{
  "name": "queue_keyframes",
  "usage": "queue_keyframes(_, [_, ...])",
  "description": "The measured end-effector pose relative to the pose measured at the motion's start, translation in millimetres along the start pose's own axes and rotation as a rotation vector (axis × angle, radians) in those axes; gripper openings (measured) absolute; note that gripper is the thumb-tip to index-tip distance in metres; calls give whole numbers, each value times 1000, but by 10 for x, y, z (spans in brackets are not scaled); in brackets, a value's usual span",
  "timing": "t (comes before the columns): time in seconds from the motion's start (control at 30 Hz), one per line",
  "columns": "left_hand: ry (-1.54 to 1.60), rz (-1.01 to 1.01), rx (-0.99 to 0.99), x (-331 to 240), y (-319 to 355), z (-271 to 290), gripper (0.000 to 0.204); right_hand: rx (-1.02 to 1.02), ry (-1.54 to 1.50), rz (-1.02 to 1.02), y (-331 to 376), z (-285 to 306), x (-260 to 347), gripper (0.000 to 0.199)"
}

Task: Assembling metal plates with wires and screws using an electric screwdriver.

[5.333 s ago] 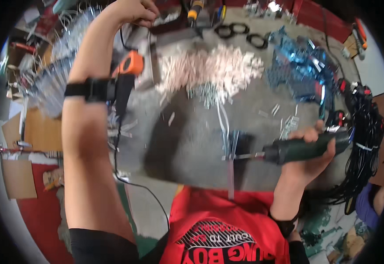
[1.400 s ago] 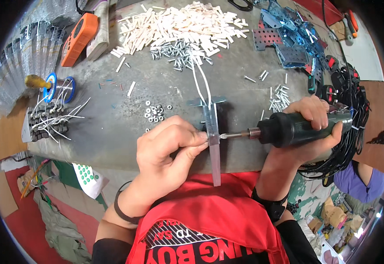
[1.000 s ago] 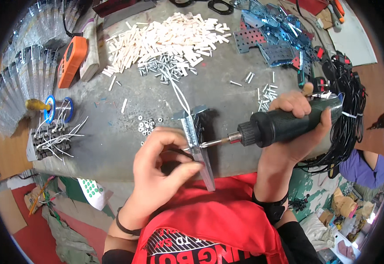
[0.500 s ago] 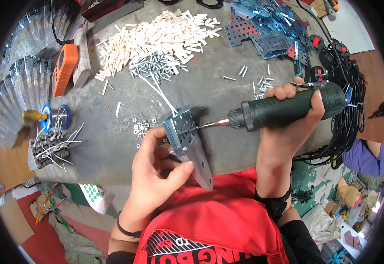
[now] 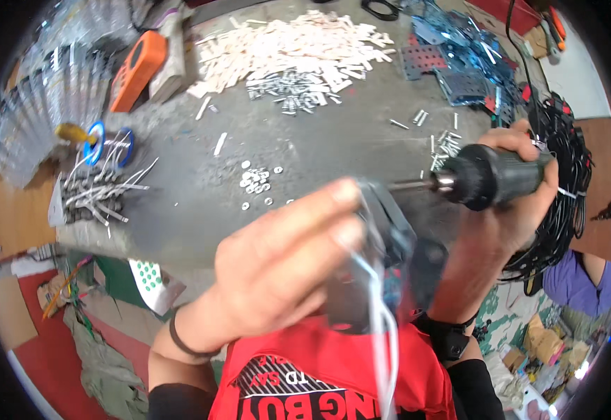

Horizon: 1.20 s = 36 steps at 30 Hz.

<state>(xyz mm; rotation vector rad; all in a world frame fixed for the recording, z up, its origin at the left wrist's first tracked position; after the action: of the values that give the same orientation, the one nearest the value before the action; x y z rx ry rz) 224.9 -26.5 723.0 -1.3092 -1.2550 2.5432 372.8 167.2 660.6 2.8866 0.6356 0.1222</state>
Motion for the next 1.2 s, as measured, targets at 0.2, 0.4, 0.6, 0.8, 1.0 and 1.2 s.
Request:
queue_keyframes(0.2, [-232,-182,216,-41,432,-40,32,-21,471,235,204,233,180,42])
queue_keyframes(0.4, [-553,150,148,193,354,341,24,-51,501,376,293,271,196,36])
queue_keyframes(0.6, [-739,262,318,342,312,320,15,-121,517,387,299,242,278,36])
queue_keyframes(0.8, [-644,362,514,464,335,297,14,-118,399,276,270,256,297,35])
queue_keyframes(1.0, [-343,336,410,331,244,115,15,-135,338,264,256,300,258,35])
queue_keyframes(1.2, [70,533,91,361,206,-66,13,-146,303,253,206,251,188,35])
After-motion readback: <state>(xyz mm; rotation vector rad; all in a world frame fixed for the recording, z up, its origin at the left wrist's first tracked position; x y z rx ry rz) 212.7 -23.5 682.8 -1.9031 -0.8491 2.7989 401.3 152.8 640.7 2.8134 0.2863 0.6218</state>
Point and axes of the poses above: each hand's wrist, its own y-axis away from the middle knuckle, its own z-axis out of the back of the hand, x = y × z, the point moved 9 cm from there along -y, towards the middle knuckle, and after that the axes turned 6 degrees about -x, right-handed, at the moved point
